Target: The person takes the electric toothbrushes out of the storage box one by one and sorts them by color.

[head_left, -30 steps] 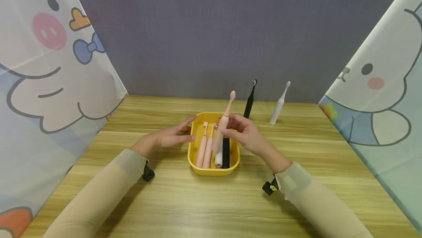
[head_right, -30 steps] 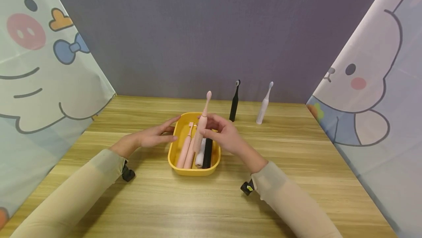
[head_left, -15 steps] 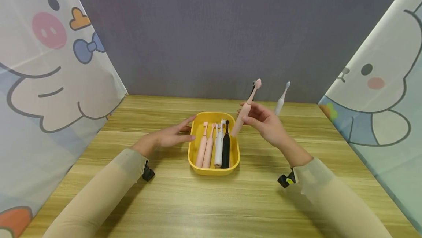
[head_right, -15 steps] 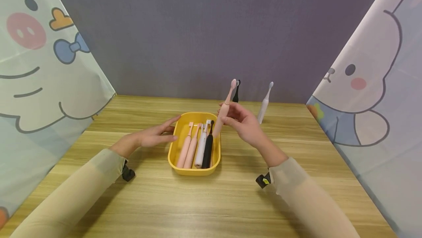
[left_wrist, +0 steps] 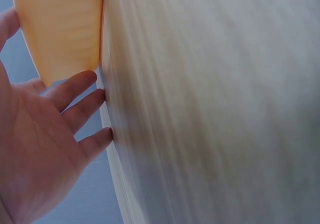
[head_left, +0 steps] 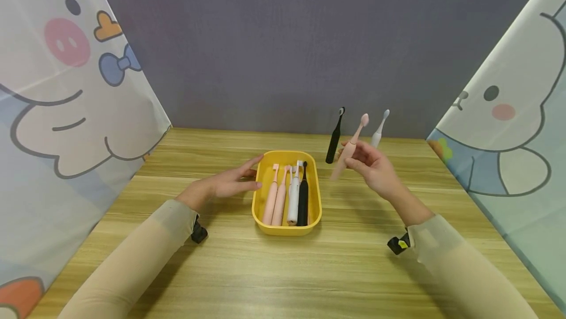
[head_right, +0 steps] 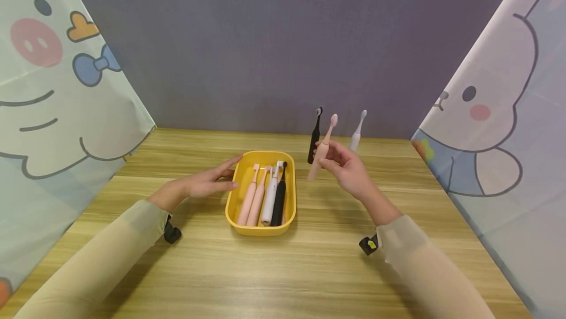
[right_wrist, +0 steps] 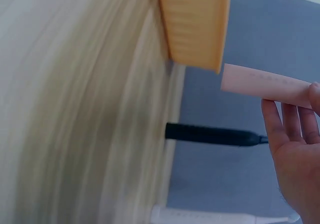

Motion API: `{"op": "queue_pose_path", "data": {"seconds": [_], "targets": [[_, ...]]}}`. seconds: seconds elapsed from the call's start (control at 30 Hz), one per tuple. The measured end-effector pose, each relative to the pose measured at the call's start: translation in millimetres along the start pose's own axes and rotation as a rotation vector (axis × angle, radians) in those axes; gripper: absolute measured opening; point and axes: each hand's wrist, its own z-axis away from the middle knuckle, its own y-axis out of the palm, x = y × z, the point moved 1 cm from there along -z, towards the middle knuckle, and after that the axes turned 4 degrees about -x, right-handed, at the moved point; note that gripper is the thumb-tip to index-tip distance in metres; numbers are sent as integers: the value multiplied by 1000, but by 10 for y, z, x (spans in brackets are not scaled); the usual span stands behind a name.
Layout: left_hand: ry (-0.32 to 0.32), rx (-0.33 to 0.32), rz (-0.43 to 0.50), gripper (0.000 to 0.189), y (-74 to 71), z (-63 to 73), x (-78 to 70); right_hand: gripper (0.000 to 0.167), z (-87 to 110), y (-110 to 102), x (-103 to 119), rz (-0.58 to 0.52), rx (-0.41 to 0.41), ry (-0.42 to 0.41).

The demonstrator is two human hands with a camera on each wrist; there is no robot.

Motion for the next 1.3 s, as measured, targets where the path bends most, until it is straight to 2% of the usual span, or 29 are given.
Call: {"op": "queue_pose_path", "data": {"seconds": [0.37, 0.8, 1.03, 1.3], "targets": [[-4, 2, 14, 96, -2, 13, 3, 39, 76, -200, -121, 101, -8, 50], [-9, 9, 7, 95, 0, 24, -12, 41, 215, -488, -205, 187, -60, 101], [-13, 9, 2, 96, -5, 9, 3, 46, 258, -673, -255, 174, -92, 100], [-21, 11, 3, 95, -8, 6, 1, 37, 285, -931, -354, 174, -134, 144]]}}
